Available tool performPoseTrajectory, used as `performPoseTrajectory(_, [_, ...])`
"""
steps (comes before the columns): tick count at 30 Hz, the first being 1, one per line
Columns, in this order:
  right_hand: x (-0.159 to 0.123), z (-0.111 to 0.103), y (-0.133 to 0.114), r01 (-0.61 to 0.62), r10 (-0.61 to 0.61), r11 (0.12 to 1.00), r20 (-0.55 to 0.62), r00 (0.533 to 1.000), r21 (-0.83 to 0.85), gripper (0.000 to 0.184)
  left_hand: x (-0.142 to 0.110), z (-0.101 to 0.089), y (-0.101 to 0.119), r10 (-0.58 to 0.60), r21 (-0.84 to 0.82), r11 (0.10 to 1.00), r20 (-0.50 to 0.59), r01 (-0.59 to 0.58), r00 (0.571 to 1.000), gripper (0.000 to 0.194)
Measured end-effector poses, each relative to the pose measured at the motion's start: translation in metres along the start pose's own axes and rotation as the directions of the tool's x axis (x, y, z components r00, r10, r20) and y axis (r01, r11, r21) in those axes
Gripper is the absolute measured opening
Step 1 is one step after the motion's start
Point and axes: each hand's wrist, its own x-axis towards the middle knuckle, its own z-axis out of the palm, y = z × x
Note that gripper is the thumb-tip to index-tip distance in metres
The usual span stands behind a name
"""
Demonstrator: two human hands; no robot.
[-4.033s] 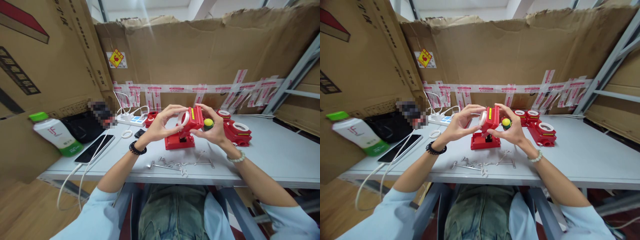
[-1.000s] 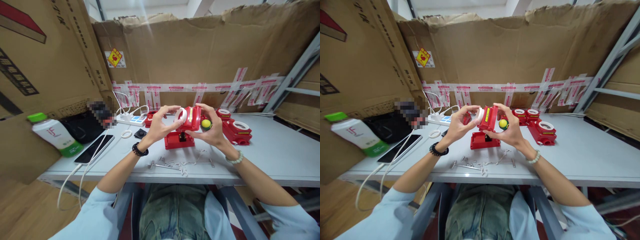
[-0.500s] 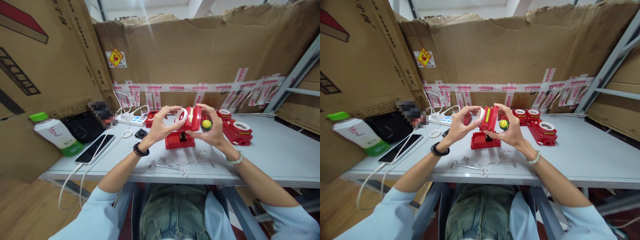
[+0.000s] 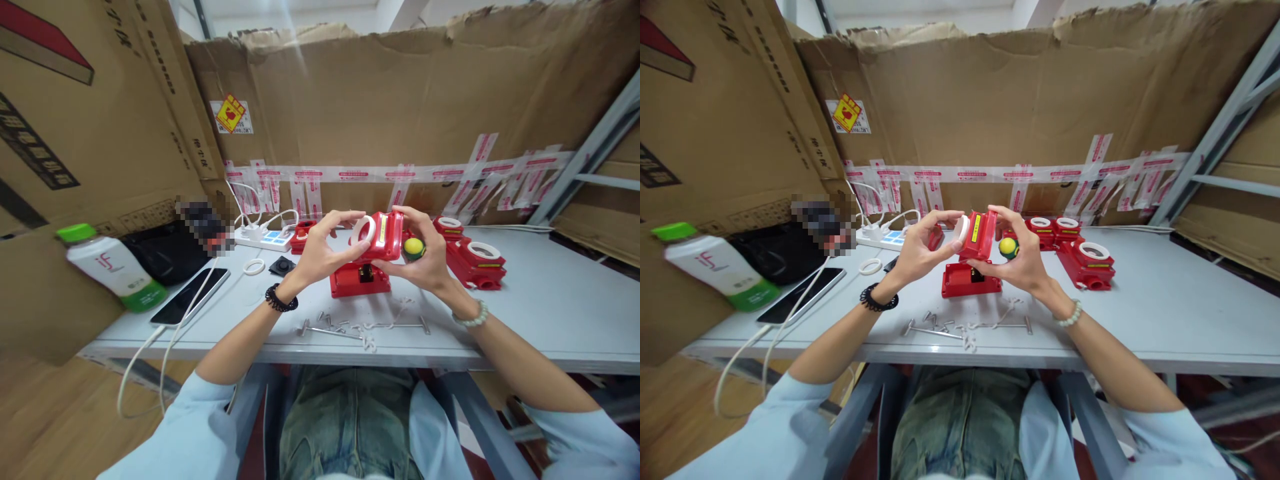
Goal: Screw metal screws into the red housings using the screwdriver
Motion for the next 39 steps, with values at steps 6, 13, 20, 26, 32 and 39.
performPoseTrajectory(6, [0.0,-0.001,0.0,-0.014,0.014,1.0,-0.007,1.0,-0.021,0.086,0.001,-0.004,-0.003,0.023,-0.056,0.998,0.089,-0.018,0.996,0.047])
performPoseTrajectory(13, [0.001,-0.001,0.0,-0.012,0.012,1.0,-0.011,1.0,0.023,0.085,0.001,-0.005,0.0,0.025,-0.059,0.998,0.115,-0.019,0.993,0.051])
performPoseTrajectory(20, [0.001,0.001,-0.002,-0.047,0.047,0.998,-0.002,0.999,0.047,0.084,0.001,-0.003,-0.003,0.037,-0.054,0.998,0.056,-0.034,0.998,0.044])
performPoseTrajectory(26, [0.001,0.002,-0.002,-0.041,0.043,0.995,-0.017,0.999,0.087,0.083,0.001,0.001,-0.005,0.012,-0.127,0.992,0.034,-0.008,0.999,0.043])
performPoseTrajectory(32, [0.002,0.003,-0.002,-0.005,0.009,0.992,-0.033,0.999,0.122,0.084,0.0,0.003,-0.005,0.008,-0.165,0.986,0.015,-0.005,1.0,0.044])
performPoseTrajectory(39, [0.0,0.004,-0.002,0.029,-0.025,0.997,-0.061,0.998,0.071,0.085,0.0,0.006,-0.003,-0.036,-0.17,0.985,-0.018,0.033,0.999,0.043])
